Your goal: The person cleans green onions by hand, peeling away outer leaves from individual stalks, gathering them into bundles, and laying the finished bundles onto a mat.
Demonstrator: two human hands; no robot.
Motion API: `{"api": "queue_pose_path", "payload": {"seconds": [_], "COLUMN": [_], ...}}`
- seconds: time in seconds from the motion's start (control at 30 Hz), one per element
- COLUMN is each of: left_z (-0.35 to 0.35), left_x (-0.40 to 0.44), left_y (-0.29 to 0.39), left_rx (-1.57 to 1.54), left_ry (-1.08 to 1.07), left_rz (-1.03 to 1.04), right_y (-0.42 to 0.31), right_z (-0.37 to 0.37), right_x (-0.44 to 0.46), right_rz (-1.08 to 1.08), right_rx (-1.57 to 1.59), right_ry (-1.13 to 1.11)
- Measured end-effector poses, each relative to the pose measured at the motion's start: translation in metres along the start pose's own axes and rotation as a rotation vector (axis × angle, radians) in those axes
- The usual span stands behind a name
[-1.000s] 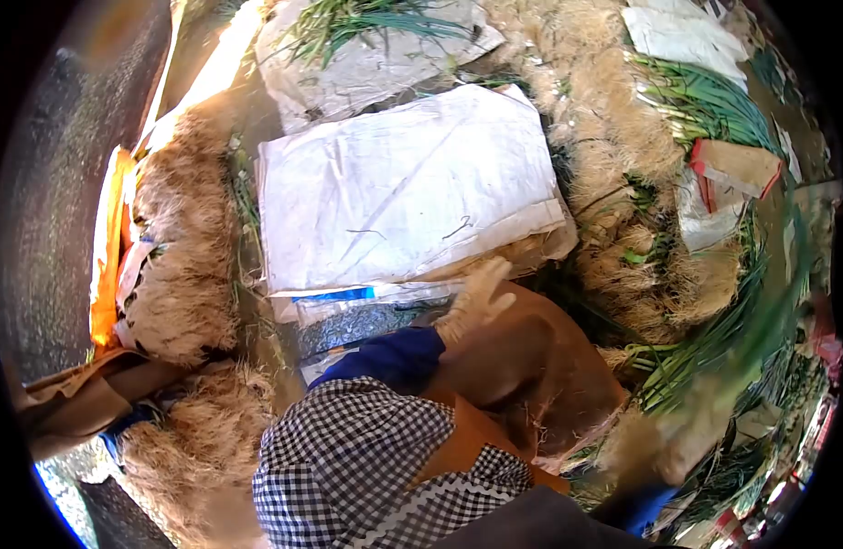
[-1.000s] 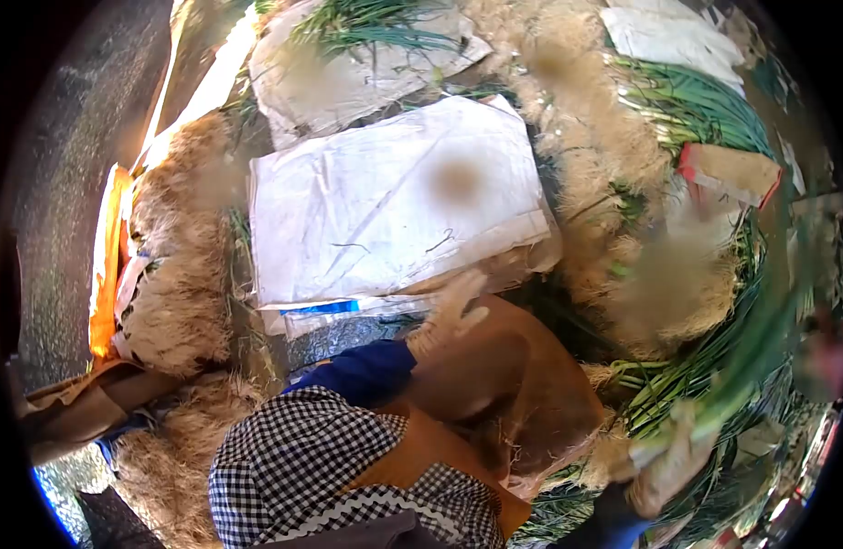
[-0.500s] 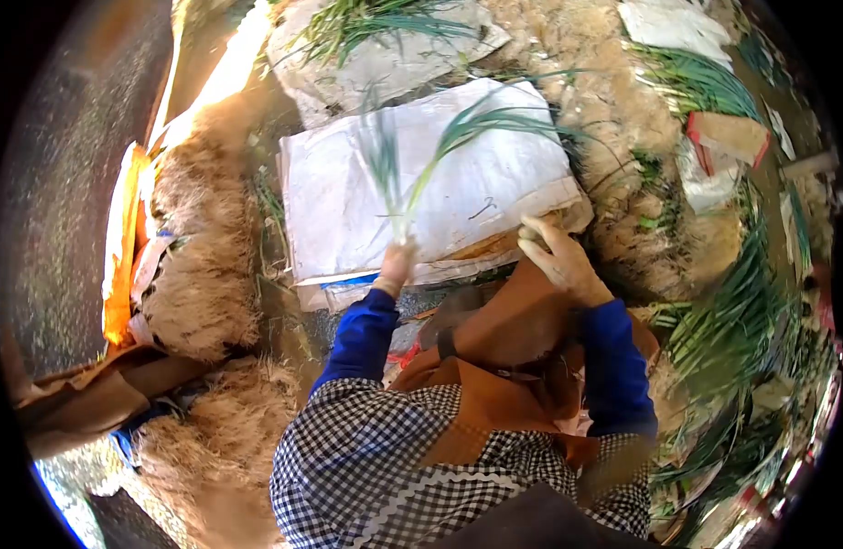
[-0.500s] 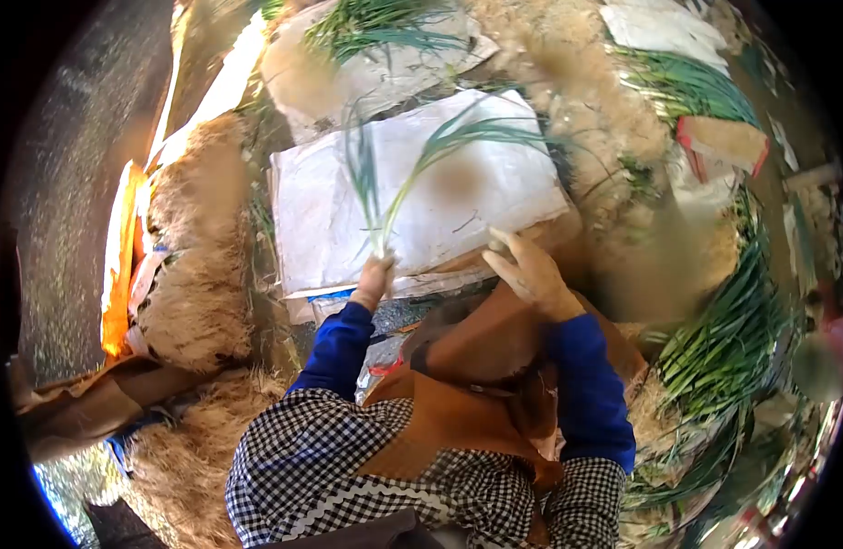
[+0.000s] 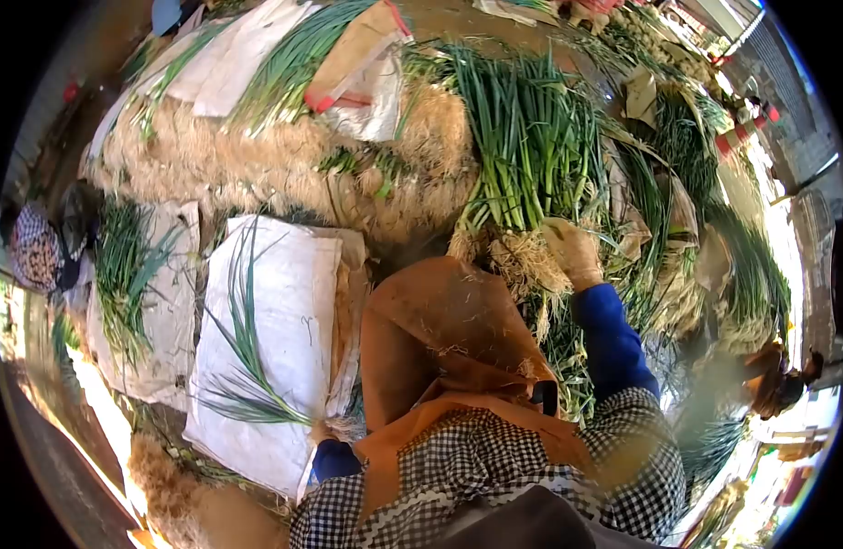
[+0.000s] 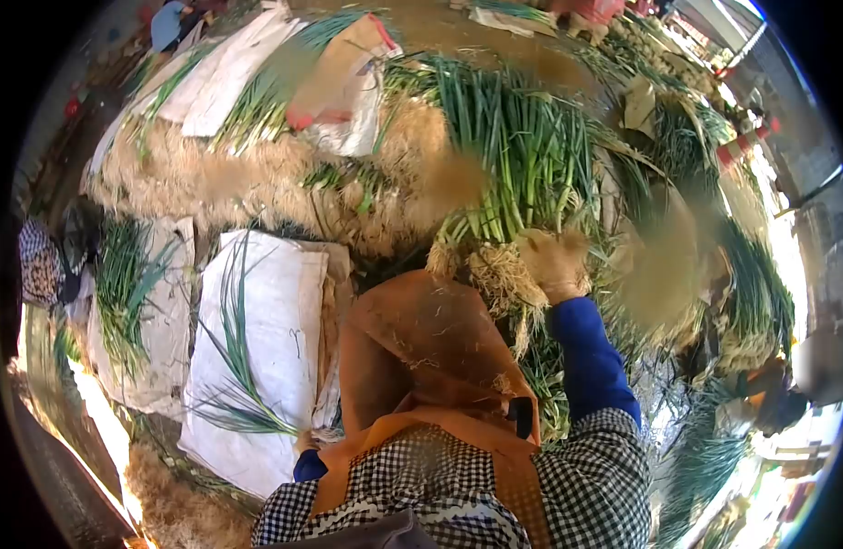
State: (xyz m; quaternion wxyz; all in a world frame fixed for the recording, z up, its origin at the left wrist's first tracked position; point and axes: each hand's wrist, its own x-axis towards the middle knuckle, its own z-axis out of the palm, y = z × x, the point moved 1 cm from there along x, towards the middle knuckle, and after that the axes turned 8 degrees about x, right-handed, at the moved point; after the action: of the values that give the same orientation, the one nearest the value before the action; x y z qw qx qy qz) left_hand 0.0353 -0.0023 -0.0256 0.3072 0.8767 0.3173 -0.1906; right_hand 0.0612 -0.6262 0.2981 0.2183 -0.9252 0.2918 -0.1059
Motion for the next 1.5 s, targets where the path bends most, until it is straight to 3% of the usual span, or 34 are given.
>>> {"api": "queue_pose_path", "payload": {"seconds": [0.03,0.07,0.1,0.13,0.17,0.23,0.27,0.33,0.37,0.47,0.53,0.57,0.63,0.7,0.73,0.8,0.83,0.87,0.9,0.93,0.97,1.03,1.07,1.13,1.17,1.2,1.23,1.3,1.37,1.4,1.43,1.47,1.5], "left_z": [0.000,-0.018,-0.027,-0.040,-0.039,-0.062,-0.051,-0.054,-0.061,-0.012,0.023,0.058,0.149,0.192,0.192,0.190,0.201,0.218,0.197,0.173,0.162,0.151,0.145,0.124,0.118,0.126,0.124,0.139,0.130,0.128,0.134,0.143,0.146], "left_x": [0.016,0.005,-0.003,-0.017,-0.005,-0.064,-0.081,-0.164,-0.206,-0.290,-0.340,-0.349,-0.338,-0.320,-0.316,-0.306,-0.297,-0.286,-0.300,-0.315,-0.322,-0.328,-0.327,-0.335,-0.333,-0.315,-0.323,-0.298,-0.309,-0.315,-0.315,-0.313,-0.313], "left_y": [0.011,0.044,0.085,0.133,0.157,0.262,0.302,0.371,0.396,0.440,0.442,0.433,0.385,0.347,0.340,0.328,0.323,0.316,0.327,0.339,0.346,0.351,0.354,0.361,0.368,0.365,0.373,0.358,0.361,0.366,0.372,0.370,0.366], "left_rx": [0.074,-0.185,-0.302,-0.370,-0.502,-0.643,-0.724,-1.020,-0.864,-0.642,-0.488,-0.457,-0.563,-0.597,-0.583,-0.210,-0.206,-0.368,-0.491,-0.611,-0.611,-0.755,-0.759,-0.795,-0.844,-0.850,-0.898,-0.789,-0.854,-0.932,-0.938,-0.911,-0.879], "left_ry": [0.101,0.362,0.589,0.453,0.295,0.136,-0.006,-0.439,-0.529,-0.875,-1.201,-1.286,-1.279,-1.267,-1.260,-0.928,-0.919,-0.988,-1.102,-1.204,-1.203,-1.293,-1.357,-1.372,-1.392,-1.394,-1.261,-1.318,-1.372,-1.415,-1.417,-1.385,-1.351], "left_rz": [-0.066,-0.247,0.295,0.307,0.591,0.851,0.972,0.926,0.954,1.177,0.994,0.930,0.717,0.790,0.777,0.970,0.968,0.864,0.751,0.626,0.628,0.438,0.342,0.287,0.263,0.222,0.099,0.160,0.135,0.121,0.128,0.197,0.263], "right_y": [-0.015,-0.030,-0.043,-0.042,-0.036,-0.015,-0.010,0.009,0.019,-0.006,0.023,-0.001,0.014,0.028,0.007,0.007,0.010,0.039,0.033,0.026,0.021,0.028,0.038,0.053,0.057,0.081,0.129,0.209,0.246,0.243,0.213,0.146,0.108], "right_z": [0.001,0.011,0.015,0.028,0.047,0.076,0.058,0.027,0.006,-0.071,-0.040,-0.055,-0.013,0.013,-0.007,0.018,0.035,0.074,0.072,0.065,0.059,0.056,0.056,0.040,0.018,0.001,-0.007,-0.034,-0.042,-0.045,-0.039,-0.049,-0.044], "right_x": [0.008,0.019,0.034,0.048,0.063,0.088,0.097,0.100,0.091,0.025,-0.010,-0.033,-0.059,-0.059,-0.059,-0.038,-0.028,-0.021,-0.025,-0.030,-0.039,-0.061,-0.077,-0.123,-0.142,-0.160,-0.177,-0.201,-0.214,-0.211,-0.184,-0.159,-0.139], "right_rz": [0.029,0.084,0.133,0.131,0.127,0.082,0.097,0.007,-0.014,0.061,0.104,0.247,0.021,0.045,0.247,0.137,0.092,-0.431,-0.434,-0.198,0.042,0.104,-0.044,0.113,0.418,0.455,0.437,0.349,0.497,0.421,0.401,0.353,0.282], "right_rx": [0.049,-0.099,-0.247,-0.320,-0.394,-0.405,-0.222,0.118,0.433,0.566,0.746,0.519,0.370,0.621,0.768,0.550,0.499,0.334,0.338,0.457,0.571,0.637,0.530,0.811,1.185,1.321,1.227,0.613,-0.512,-0.463,-0.302,-0.005,0.187], "right_ry": [0.002,-0.053,-0.111,-0.180,-0.248,-0.349,-0.280,-0.049,-0.031,-0.095,-0.114,-0.291,-0.197,-0.345,-0.525,-0.389,-0.322,-0.051,-0.048,0.001,0.048,0.066,0.068,-0.044,-0.144,-0.023,0.037,-0.019,-0.324,-0.347,-0.183,-0.037,-0.050]}}
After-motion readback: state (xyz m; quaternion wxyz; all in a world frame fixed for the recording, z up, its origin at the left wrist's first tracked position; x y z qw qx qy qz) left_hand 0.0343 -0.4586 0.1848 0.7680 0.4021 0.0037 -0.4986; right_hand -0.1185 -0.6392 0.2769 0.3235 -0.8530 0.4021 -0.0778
